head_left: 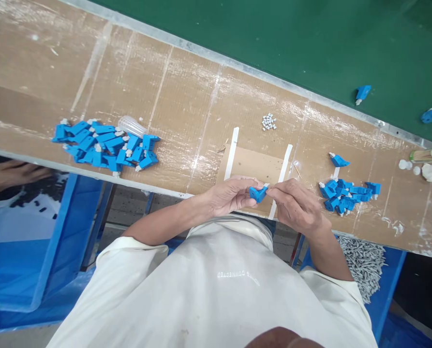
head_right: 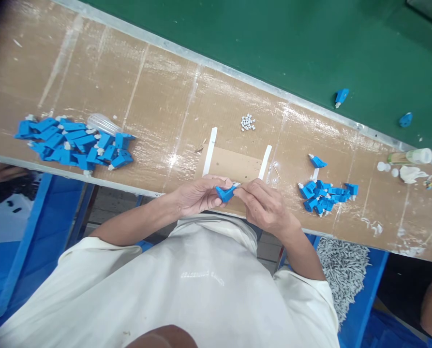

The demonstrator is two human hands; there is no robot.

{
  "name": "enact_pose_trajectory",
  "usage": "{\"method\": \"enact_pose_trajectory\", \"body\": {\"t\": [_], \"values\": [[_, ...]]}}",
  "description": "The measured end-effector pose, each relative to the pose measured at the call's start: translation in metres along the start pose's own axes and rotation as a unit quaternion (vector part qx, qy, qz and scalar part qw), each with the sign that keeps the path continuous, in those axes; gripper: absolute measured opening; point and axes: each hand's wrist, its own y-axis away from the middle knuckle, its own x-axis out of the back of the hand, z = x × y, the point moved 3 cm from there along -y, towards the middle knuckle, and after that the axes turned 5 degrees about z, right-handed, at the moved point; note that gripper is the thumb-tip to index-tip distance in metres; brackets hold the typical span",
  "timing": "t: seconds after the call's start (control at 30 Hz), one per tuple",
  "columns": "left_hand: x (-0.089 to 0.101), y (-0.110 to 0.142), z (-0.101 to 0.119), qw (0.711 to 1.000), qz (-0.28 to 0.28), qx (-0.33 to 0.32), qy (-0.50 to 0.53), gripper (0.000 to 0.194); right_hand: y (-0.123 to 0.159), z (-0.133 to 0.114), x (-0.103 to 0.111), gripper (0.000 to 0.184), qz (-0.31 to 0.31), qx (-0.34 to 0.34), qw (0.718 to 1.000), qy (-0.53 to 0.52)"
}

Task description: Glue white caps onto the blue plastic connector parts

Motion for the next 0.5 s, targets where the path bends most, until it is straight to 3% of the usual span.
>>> {"method": "enact_pose_trajectory", "body": {"t": [0.13, 0.23, 0.27, 0.37, 0.5], "values": [[0.0, 0.002, 0.001, 0.999, -0.018, -0.025, -0.022, 0.027, -0.005, 0.002, 0.005, 0.016, -0.018, -0.046, 0.998, -0.05], [-0.005, 0.008, 0.002, 0.997, -0.047, -0.046, -0.043, 0.033, -0.007, 0.001, 0.009, 0.002, 0.042, -0.126, 0.985, -0.113], [-0.007, 0.011, 0.003, 0.996, -0.055, -0.057, -0.048, 0.035, -0.006, 0.001, 0.009, 0.01, 0.078, -0.17, 0.971, -0.146], [-0.012, 0.015, 0.004, 0.992, -0.061, -0.099, -0.053, 0.038, 0.001, 0.001, 0.001, 0.03, 0.161, -0.322, 0.89, -0.281], [-0.014, 0.013, 0.002, 0.989, -0.043, -0.129, -0.06, 0.041, 0.01, -0.003, -0.026, 0.051, 0.135, -0.42, 0.767, -0.466]]}}
